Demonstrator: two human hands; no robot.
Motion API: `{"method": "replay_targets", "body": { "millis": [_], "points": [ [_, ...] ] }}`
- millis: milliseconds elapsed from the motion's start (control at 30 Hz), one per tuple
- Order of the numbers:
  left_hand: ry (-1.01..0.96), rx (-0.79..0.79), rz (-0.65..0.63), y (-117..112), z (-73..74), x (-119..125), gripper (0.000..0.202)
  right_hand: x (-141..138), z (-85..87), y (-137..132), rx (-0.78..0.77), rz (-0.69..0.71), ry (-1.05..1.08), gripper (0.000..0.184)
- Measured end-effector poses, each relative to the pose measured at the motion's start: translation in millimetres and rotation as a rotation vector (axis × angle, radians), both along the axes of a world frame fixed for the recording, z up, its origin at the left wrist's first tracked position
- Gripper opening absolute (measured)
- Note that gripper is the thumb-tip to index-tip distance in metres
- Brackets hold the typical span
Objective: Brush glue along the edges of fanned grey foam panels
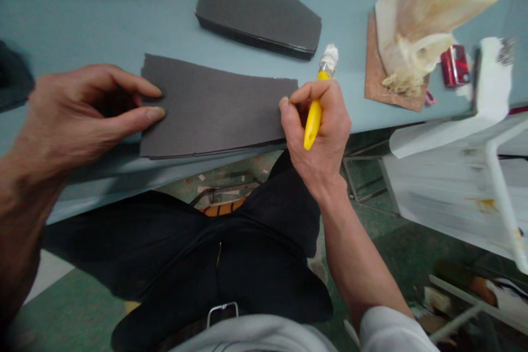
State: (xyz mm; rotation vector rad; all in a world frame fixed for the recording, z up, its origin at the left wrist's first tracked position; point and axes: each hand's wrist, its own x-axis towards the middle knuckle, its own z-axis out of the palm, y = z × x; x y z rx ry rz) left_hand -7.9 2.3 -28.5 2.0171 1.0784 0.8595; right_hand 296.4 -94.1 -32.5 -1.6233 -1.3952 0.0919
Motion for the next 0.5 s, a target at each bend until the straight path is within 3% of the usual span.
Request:
{"method": "replay_targets", "body": {
  "millis": [500],
  "points": [
    [0.004, 0.0, 0.02, -2.7, -0.6, 2.0, 0.026, 2.6, -2.3, -1.0, -0.017, 0.015, 0.011, 0.018]
  ]
}}
